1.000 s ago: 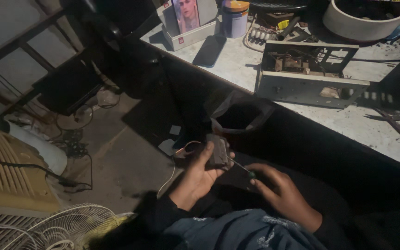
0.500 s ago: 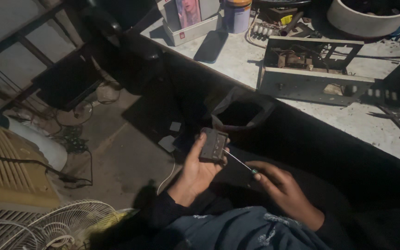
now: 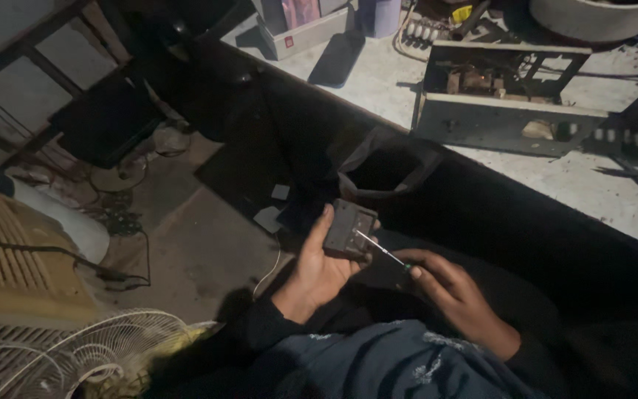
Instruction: The person is sitting and repairing a small electronic device, possibly a meter or switch, using a screwdriver. They manipulate the device's casing and internal components while a video plays on a nearby phone.
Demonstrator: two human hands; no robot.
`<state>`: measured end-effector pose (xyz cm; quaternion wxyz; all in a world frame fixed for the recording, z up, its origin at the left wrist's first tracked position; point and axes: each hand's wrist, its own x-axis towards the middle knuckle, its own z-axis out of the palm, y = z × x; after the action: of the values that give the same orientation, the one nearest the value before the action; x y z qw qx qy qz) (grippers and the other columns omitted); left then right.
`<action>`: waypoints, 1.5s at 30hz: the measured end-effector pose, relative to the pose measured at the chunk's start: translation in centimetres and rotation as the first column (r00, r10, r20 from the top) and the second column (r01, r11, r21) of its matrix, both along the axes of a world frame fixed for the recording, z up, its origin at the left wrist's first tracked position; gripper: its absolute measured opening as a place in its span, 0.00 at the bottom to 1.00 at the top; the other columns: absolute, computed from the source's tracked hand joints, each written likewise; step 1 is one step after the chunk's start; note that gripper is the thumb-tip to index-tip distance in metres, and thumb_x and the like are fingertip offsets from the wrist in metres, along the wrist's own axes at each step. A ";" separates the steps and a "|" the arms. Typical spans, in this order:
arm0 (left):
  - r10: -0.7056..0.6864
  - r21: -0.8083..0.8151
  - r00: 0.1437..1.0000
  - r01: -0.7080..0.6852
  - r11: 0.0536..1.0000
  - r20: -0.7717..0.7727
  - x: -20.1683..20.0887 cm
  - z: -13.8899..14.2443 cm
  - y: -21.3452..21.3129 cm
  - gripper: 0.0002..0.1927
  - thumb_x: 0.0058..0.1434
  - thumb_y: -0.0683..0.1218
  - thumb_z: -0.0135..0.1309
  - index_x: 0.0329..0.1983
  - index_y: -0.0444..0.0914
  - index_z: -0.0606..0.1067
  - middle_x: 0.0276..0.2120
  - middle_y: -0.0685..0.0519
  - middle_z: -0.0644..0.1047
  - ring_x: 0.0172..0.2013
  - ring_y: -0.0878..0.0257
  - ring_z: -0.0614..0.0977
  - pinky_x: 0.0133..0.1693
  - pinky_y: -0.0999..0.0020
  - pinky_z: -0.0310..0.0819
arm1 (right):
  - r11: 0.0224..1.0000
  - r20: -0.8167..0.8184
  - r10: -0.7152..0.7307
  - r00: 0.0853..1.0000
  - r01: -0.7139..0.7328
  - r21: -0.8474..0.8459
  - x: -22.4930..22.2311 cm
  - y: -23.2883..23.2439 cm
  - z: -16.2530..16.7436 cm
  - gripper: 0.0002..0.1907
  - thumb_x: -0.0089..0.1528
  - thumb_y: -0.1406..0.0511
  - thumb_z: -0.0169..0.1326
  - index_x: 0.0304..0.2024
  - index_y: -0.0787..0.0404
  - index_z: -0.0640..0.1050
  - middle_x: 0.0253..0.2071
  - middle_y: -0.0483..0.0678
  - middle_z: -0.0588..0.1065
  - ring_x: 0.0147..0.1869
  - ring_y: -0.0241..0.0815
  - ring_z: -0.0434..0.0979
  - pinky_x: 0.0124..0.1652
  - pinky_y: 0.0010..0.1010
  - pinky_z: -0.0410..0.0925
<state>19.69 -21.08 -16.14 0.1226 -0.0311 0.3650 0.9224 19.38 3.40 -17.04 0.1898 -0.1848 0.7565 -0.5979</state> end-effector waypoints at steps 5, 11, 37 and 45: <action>-0.034 0.072 0.999 0.033 0.997 0.023 -0.1 -0.5 -0.2 0.34 0.71 0.67 0.40 0.63 0.35 0.68 0.54 0.42 0.76 0.50 0.53 0.82 0.46 0.62 0.81 | 0.997 0.172 -0.057 0.983 0.048 0.056 0.0 0.0 -0.2 0.20 0.66 0.60 0.44 0.57 0.57 0.77 0.51 0.50 0.81 0.56 0.42 0.83 0.53 0.36 0.77; -0.043 -0.028 0.999 0.043 0.999 0.009 -0.1 -0.6 -0.1 0.33 0.70 0.67 0.40 0.64 0.37 0.66 0.55 0.42 0.76 0.50 0.55 0.82 0.47 0.62 0.81 | 0.998 0.227 0.001 0.974 0.014 -0.065 -0.2 0.0 -0.5 0.20 0.67 0.61 0.46 0.56 0.62 0.79 0.43 0.54 0.80 0.42 0.44 0.80 0.43 0.37 0.74; 0.070 -0.307 0.995 -0.087 0.948 -0.066 0.4 0.4 -0.1 0.35 0.64 0.61 0.52 0.68 0.40 0.60 0.56 0.45 0.75 0.51 0.56 0.81 0.49 0.59 0.78 | 0.913 0.683 0.142 0.716 0.172 -0.370 -0.5 -0.2 1.8 0.21 0.64 0.61 0.47 0.55 0.67 0.76 0.25 0.44 0.73 0.16 0.26 0.62 0.12 0.18 0.58; 0.062 -0.473 0.961 -0.188 0.861 -0.269 0.2 0.7 -0.5 0.41 0.62 0.54 0.60 0.71 0.38 0.53 0.57 0.43 0.71 0.58 0.55 0.77 0.58 0.58 0.76 | 1.000 0.204 -0.009 0.979 0.005 0.021 -1.0 0.5 -2.8 0.20 0.61 0.68 0.53 0.57 0.58 0.73 0.50 0.46 0.75 0.48 0.36 0.79 0.44 0.32 0.75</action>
<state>19.91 -21.62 -15.48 0.0042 0.0287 0.5979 0.8011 18.39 3.92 -19.81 0.2664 -0.1179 0.7398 -0.6065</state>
